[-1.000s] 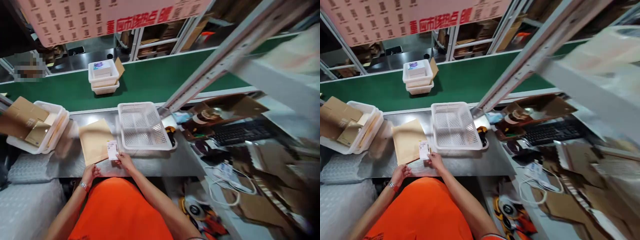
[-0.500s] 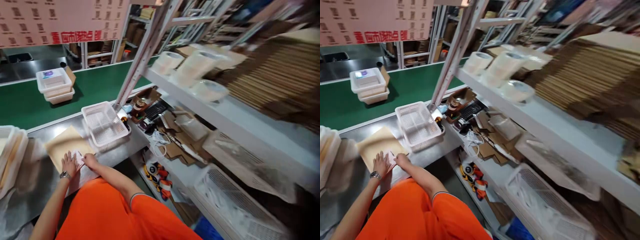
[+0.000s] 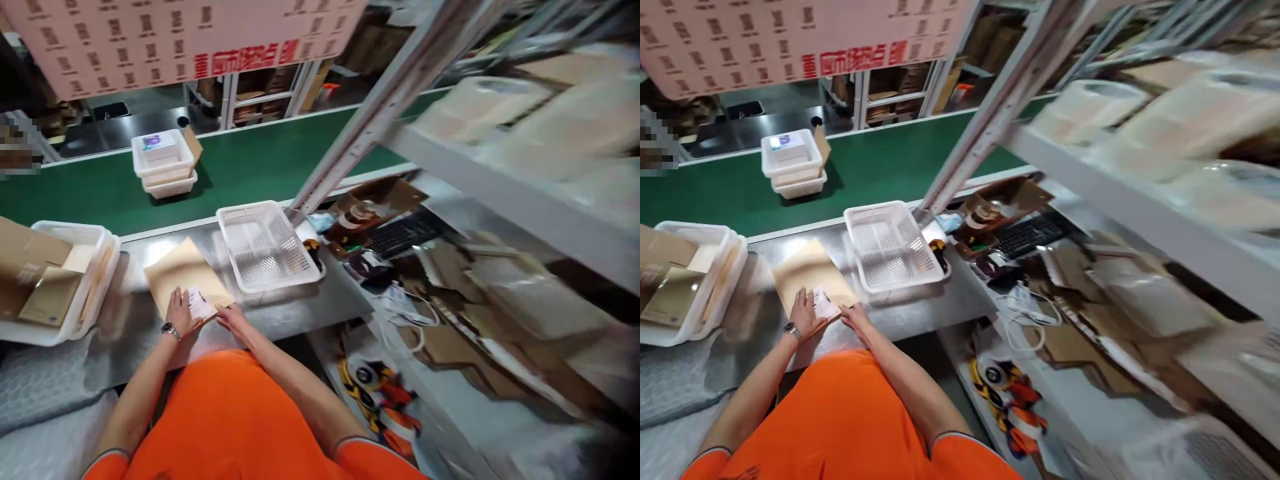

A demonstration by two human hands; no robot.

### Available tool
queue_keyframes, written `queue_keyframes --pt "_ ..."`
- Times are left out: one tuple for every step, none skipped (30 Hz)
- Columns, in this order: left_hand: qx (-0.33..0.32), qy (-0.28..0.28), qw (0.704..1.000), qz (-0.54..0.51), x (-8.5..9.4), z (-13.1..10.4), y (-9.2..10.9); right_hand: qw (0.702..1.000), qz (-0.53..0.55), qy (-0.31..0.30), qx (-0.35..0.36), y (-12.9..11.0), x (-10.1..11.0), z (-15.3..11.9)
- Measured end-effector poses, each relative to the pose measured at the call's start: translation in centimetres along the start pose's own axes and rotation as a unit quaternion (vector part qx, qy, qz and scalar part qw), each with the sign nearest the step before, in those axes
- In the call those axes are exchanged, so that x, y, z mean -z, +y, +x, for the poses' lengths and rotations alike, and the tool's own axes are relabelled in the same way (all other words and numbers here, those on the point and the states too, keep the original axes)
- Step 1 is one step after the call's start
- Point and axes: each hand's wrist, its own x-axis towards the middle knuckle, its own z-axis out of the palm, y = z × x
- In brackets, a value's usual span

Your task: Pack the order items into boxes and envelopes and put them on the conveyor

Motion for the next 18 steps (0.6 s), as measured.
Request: queue_keyframes --pt "0.011 0.008 1.000 -0.007 0.2 0.1 -0.1 1.000 0.016 -0.009 -0.008 -0.1 -0.7 0.6" --pt "0.020 0.017 1.000 -0.011 0.4 0.1 -0.1 0.999 0.027 -0.016 -0.013 -0.2 -1.5 1.1" --pt "0.029 0.026 0.999 -0.011 0.6 0.1 0.1 0.999 0.036 -0.024 -0.018 -0.4 -2.2 1.5" --pt "0.036 0.035 0.999 -0.009 0.7 0.1 0.3 0.998 0.043 -0.035 -0.022 -0.7 -2.9 1.8" --pt "0.041 0.042 0.998 -0.005 0.8 -0.1 0.7 0.997 0.050 -0.051 -0.025 -1.0 -3.5 1.9" --pt "0.046 0.050 0.998 -0.001 0.8 -0.2 1.2 0.995 0.058 -0.072 -0.027 -1.4 -4.1 1.8" --pt "0.051 0.058 0.997 0.002 0.7 -0.4 1.7 0.993 0.066 -0.095 -0.027 -1.7 -4.5 1.7" --pt "0.056 0.067 0.996 0.002 0.6 -0.5 2.3 0.990 0.075 -0.118 -0.025 -2.1 -4.9 1.4" --pt "0.063 0.078 0.995 0.000 0.4 -0.7 2.8 0.987 0.083 -0.139 -0.023 -2.4 -5.1 1.1" --pt "0.067 0.091 0.994 -0.007 0.2 -0.8 3.3 0.984 0.088 -0.154 -0.022 -2.8 -5.3 0.8" --pt "0.069 0.105 0.992 -0.019 0.0 -0.9 3.7 0.982 0.090 -0.162 -0.021 -3.2 -5.4 0.5" --pt "0.068 0.119 0.990 -0.034 -0.1 -1.0 3.9 0.982 0.091 -0.164 -0.023 -3.6 -5.3 0.2" --pt "0.064 0.132 0.988 -0.054 -0.3 -1.1 3.9 0.982 0.089 -0.164 -0.025 -4.1 -5.1 -0.1" --pt "0.061 0.143 0.985 -0.078 -0.4 -1.2 3.7 0.982 0.086 -0.165 -0.029 -4.7 -4.8 -0.3" --pt "0.067 0.156 0.980 -0.106 -0.4 -1.3 3.4 0.982 0.081 -0.166 -0.029 -5.4 -4.4 -0.4" --pt "0.087 0.172 0.972 -0.138 -0.5 -1.5 2.9 0.982 0.076 -0.168 -0.027 -6.4 -3.8 -0.4" --pt "0.121 0.190 0.958 -0.175 -0.5 -1.7 2.3 0.983 0.072 -0.170 -0.021 -7.8 -3.2 -0.2" --pt "0.164 0.212 0.940 -0.213 -0.6 -2.1 1.6 0.983 0.072 -0.168 -0.008 -9.5 -2.4 0.1"
